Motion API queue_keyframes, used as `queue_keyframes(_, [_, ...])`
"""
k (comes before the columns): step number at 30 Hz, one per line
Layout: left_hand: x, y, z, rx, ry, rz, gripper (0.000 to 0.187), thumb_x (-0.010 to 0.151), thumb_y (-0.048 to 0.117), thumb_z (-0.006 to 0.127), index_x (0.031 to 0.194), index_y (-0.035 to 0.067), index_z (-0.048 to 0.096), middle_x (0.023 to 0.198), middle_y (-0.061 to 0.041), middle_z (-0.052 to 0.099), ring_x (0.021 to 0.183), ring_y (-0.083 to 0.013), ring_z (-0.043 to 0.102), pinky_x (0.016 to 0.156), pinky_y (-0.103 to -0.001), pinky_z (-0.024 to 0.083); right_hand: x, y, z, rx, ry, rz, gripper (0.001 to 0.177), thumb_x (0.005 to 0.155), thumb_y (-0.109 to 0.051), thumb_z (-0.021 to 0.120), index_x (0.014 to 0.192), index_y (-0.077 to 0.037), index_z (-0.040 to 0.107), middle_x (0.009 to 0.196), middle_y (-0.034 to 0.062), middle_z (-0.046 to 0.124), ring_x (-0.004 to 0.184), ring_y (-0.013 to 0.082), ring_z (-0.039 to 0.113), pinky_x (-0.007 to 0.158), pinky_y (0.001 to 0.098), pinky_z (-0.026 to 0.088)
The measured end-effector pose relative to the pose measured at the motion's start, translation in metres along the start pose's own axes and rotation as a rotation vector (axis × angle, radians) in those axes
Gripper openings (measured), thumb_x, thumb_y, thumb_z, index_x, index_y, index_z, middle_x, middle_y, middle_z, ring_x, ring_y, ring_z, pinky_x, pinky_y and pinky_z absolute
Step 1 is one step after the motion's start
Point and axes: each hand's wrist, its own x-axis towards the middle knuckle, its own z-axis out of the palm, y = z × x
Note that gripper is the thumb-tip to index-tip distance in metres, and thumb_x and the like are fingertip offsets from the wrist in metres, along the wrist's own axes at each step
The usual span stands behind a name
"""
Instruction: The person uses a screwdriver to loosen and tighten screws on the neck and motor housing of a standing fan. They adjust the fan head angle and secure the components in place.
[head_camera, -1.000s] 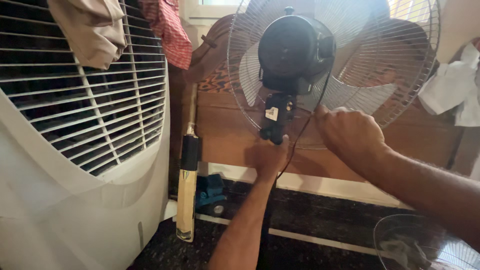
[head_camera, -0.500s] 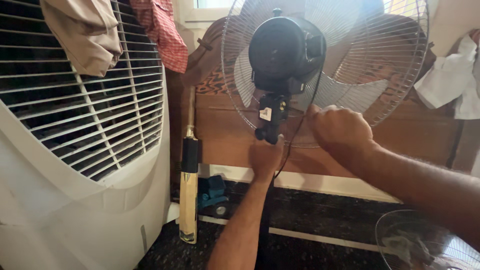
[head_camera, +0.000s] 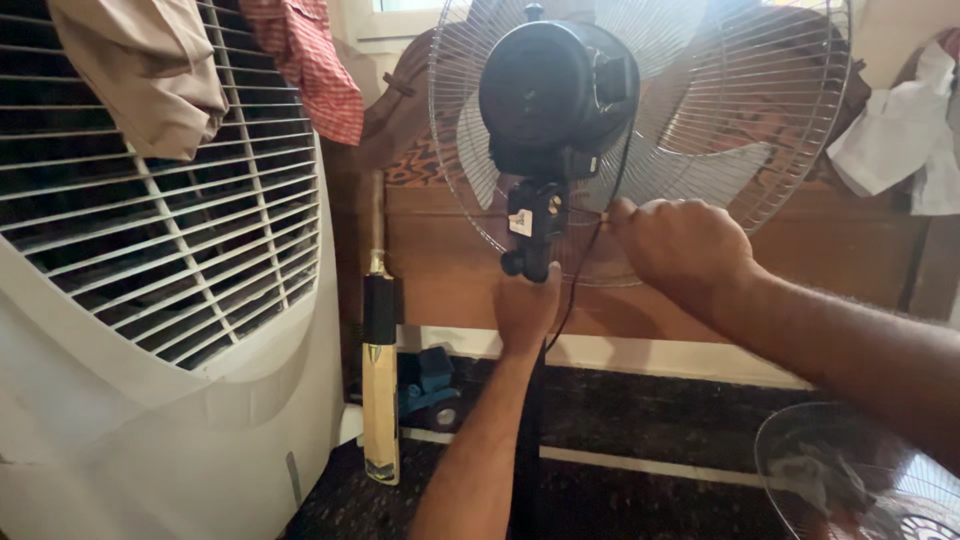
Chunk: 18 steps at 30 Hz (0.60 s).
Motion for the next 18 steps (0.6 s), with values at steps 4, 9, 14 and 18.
queue_keyframes(4, [0.001,0.004,-0.002,-0.039,0.029,-0.01,0.033,0.079,0.032,0.075,0.088,0.0,0.071,0.075,-0.022,0.072,0.078,-0.0403,0.073,0.067,-0.051,0.056,0.001,-0.009,0.004,-0.077,0.088,0.03,0.014,0.095,-0.016,0.055,0.105,-0.008,0.06,0.069,0.0049,0.067,0.06,0.0203,0.072,0.046,0.032,0.056])
queue_keyframes(9, [0.002,0.001,0.0,0.069,-0.051,-0.066,0.037,0.085,0.038,0.075,0.079,0.002,0.075,0.071,-0.022,0.073,0.076,-0.0379,0.075,0.071,-0.05,0.057,0.0,-0.005,0.003,-0.087,0.028,-0.011,0.015,0.093,-0.015,0.057,0.105,-0.007,0.059,0.071,0.0054,0.068,0.063,0.0203,0.073,0.049,0.032,0.058])
queue_keyframes(14, [0.0,0.0,0.0,-0.001,0.019,-0.023,0.032,0.08,0.034,0.075,0.082,0.002,0.074,0.071,-0.02,0.073,0.076,-0.0384,0.074,0.068,-0.049,0.057,0.003,0.002,-0.009,-0.024,-0.085,-0.047,0.016,0.098,-0.02,0.054,0.102,-0.006,0.061,0.073,0.0077,0.072,0.067,0.0223,0.075,0.055,0.0348,0.059])
queue_keyframes(18, [0.0,0.0,0.001,0.013,0.019,-0.021,0.032,0.081,0.034,0.075,0.082,0.002,0.074,0.072,-0.02,0.073,0.076,-0.0382,0.074,0.068,-0.049,0.057,0.006,0.003,-0.016,-0.026,-0.099,-0.037,0.018,0.097,-0.018,0.054,0.107,-0.006,0.061,0.073,0.0078,0.072,0.066,0.0228,0.076,0.052,0.0352,0.06])
